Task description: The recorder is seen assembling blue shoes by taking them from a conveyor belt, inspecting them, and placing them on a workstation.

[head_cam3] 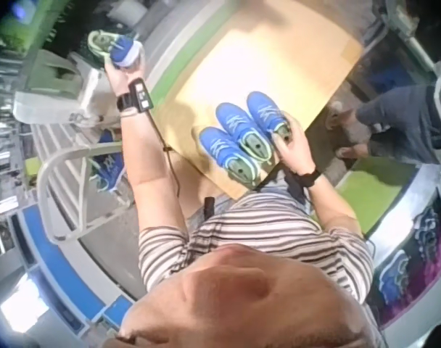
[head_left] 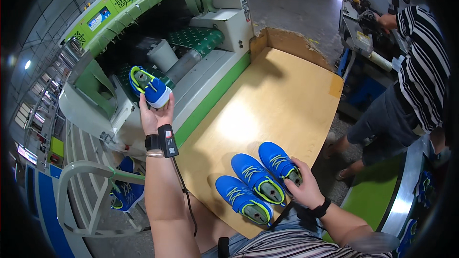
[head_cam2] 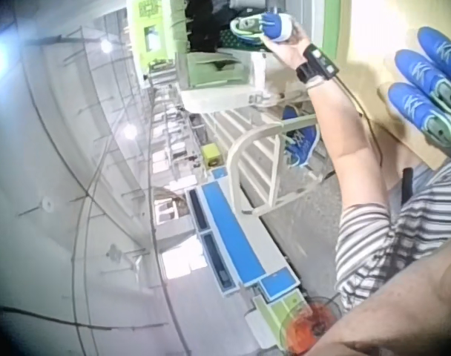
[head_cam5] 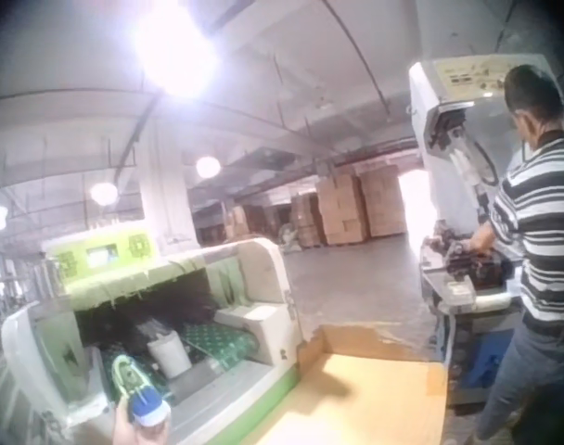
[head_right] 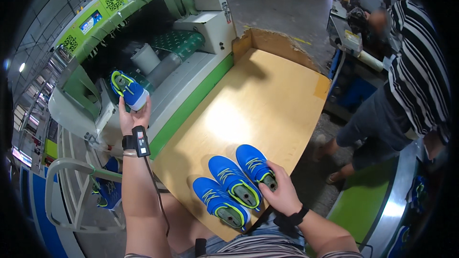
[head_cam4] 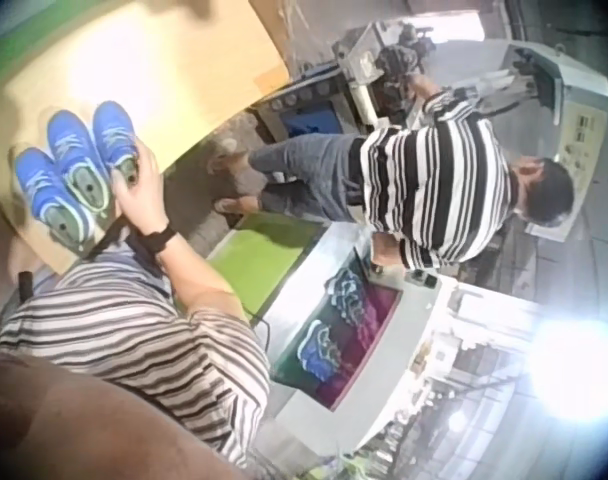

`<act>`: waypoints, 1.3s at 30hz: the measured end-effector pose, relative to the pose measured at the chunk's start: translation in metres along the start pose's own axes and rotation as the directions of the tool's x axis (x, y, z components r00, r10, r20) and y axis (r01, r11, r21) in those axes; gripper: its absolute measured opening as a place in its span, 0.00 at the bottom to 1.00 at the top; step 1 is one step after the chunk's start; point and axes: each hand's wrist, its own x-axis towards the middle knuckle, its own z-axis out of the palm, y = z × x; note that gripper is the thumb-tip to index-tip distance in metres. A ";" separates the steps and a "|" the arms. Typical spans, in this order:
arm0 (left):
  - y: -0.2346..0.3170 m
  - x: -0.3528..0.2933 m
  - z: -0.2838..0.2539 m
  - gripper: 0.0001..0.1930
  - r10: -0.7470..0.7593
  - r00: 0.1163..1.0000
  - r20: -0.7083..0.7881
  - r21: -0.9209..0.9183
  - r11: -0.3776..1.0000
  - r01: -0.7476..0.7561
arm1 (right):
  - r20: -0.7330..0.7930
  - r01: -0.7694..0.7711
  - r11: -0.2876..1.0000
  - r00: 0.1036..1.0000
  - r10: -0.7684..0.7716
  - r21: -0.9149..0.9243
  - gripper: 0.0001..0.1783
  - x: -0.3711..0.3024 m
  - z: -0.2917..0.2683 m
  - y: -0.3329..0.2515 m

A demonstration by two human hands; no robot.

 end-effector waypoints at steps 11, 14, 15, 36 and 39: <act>0.012 -0.050 -0.020 0.33 -0.165 0.950 0.267 -0.085 0.977 0.193 | -0.060 -0.194 0.936 0.974 0.221 0.293 0.34 -0.030 0.010 0.016; 0.000 -0.073 -0.027 0.34 -0.142 0.925 0.353 0.027 0.990 0.142 | -0.044 -0.270 0.706 0.919 0.392 0.655 0.29 0.008 -0.001 0.013; -0.005 -0.083 -0.031 0.33 -0.157 0.937 0.311 0.058 0.988 0.146 | -0.026 -0.244 0.632 0.922 0.386 0.736 0.27 0.025 -0.003 0.014; -0.061 -0.099 -0.144 0.25 -0.401 0.912 -0.084 0.588 0.719 0.371 | 0.274 0.097 0.773 0.956 0.102 -0.627 0.42 0.408 0.171 -0.096; -0.065 -0.101 -0.141 0.25 -0.420 0.904 -0.084 0.621 0.687 0.377 | 0.210 0.324 0.401 0.929 -0.303 -0.857 0.43 0.331 0.144 -0.023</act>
